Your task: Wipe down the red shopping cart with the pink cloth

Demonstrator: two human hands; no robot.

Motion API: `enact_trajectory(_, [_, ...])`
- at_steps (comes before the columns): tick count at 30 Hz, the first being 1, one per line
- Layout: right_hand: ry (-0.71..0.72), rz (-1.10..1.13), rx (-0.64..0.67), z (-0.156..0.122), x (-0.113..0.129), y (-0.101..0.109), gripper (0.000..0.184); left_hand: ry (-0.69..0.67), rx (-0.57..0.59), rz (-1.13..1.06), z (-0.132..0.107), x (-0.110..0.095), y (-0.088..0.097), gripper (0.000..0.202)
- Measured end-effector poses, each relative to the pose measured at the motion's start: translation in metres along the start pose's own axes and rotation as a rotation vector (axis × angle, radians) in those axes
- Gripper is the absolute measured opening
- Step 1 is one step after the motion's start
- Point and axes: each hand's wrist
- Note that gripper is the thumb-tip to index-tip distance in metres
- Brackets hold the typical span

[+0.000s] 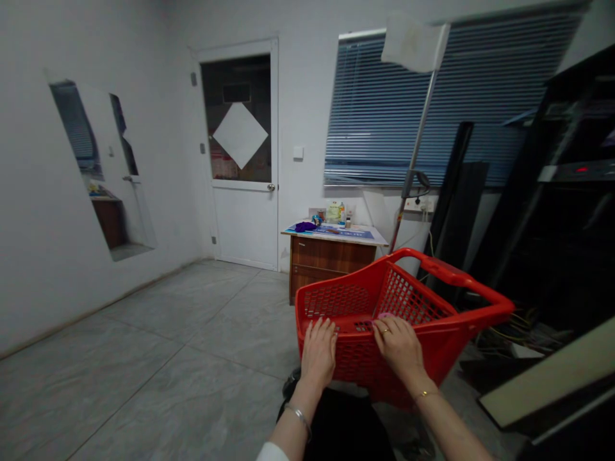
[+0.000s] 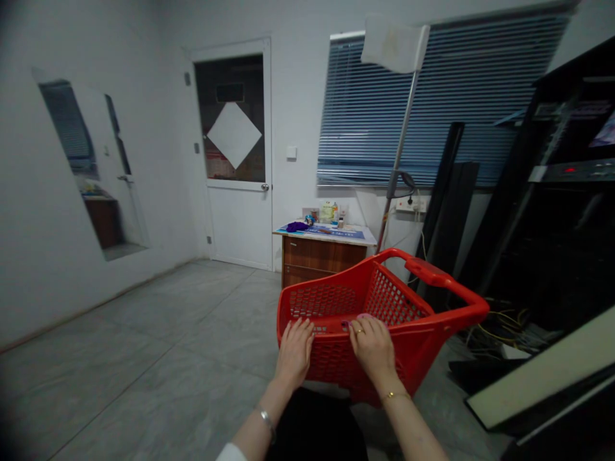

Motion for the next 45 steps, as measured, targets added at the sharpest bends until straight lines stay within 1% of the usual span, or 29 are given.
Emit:
enact_trajectory(4, [0.032,-0.175,0.001,0.003,-0.076,0.022,0.016,0.004,0.004,-0.015,0.001,-0.005,0.000,0.035])
enact_trajectory(6, [0.020,-0.243,-0.012,0.004,-0.097,0.028,0.017,0.009,0.004,-0.017,0.001,-0.008,-0.001,0.034])
enact_trajectory(7, [0.004,-0.269,-0.019,0.004,-0.100,0.028,0.017,0.012,0.003,-0.018,0.001,-0.009,-0.002,0.034])
enact_trajectory(8, [-0.015,-0.285,-0.023,0.003,-0.098,0.027,0.018,0.016,0.002,-0.019,0.001,-0.010,-0.003,0.033])
enact_trajectory(10, [-0.042,-0.276,-0.020,0.001,-0.077,0.021,0.017,0.026,-0.006,-0.023,0.001,-0.012,-0.004,0.033])
enact_trajectory(11, [-0.050,-0.252,-0.016,0.000,-0.061,0.016,0.016,0.032,-0.009,-0.024,0.001,-0.012,-0.004,0.033])
enact_trajectory(15, [-0.074,-0.091,-0.014,-0.003,0.015,-0.005,0.015,0.037,-0.007,-0.021,0.001,-0.011,-0.002,0.033])
enact_trajectory(17, [-0.087,-0.020,-0.021,-0.002,0.044,-0.013,0.015,0.015,-0.001,-0.014,0.000,-0.008,0.000,0.034])
enact_trajectory(19, [-0.080,0.024,-0.035,-0.001,0.059,-0.017,0.015,-0.013,0.003,-0.005,-0.001,-0.003,0.002,0.034])
enact_trajectory(20, [-0.064,0.038,-0.040,0.000,0.060,-0.017,0.015,-0.025,0.005,-0.001,-0.001,0.000,0.003,0.034])
enact_trajectory(21, [-0.042,0.047,-0.041,0.000,0.057,-0.017,0.016,-0.032,0.006,0.003,-0.001,0.003,0.003,0.034])
enact_trajectory(23, [-0.003,0.048,-0.034,0.000,0.040,-0.013,0.016,-0.039,0.007,0.006,-0.001,0.007,0.004,0.033])
enact_trajectory(25, [0.017,0.007,-0.019,0.001,0.009,-0.005,0.017,-0.046,0.013,0.001,0.000,0.010,0.004,0.033])
enact_trajectory(29, [0.047,-0.138,-0.001,0.006,-0.066,0.019,0.018,-0.054,0.033,-0.015,0.001,0.008,0.004,0.032])
enact_trajectory(31, [0.041,-0.205,-0.015,0.009,-0.093,0.029,0.019,-0.048,0.034,-0.022,0.001,0.006,0.004,0.032])
enact_trajectory(32, [0.031,-0.235,-0.020,0.010,-0.100,0.031,0.019,-0.044,0.032,-0.025,0.001,0.005,0.003,0.032])
enact_trajectory(33, [0.017,-0.263,-0.025,0.011,-0.104,0.033,0.020,-0.041,0.031,-0.028,0.001,0.004,0.003,0.032])
enact_trajectory(35, [-0.007,-0.309,-0.023,0.010,-0.101,0.032,0.021,-0.037,0.027,-0.035,0.000,0.002,0.002,0.032])
enact_trajectory(40, [-0.009,-0.340,0.036,0.010,-0.075,0.026,0.023,-0.049,-0.002,-0.060,0.001,0.006,0.000,0.031])
enact_trajectory(45, [-0.007,-0.369,0.102,0.017,-0.063,0.028,0.025,-0.066,-0.006,-0.069,0.002,0.016,0.003,0.030])
Point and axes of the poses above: each hand's wrist, its own z-axis towards the middle knuckle, its own y-axis out of the back of the hand, x = y × z, and after that the axes turned 10 degrees about -x, right-handed
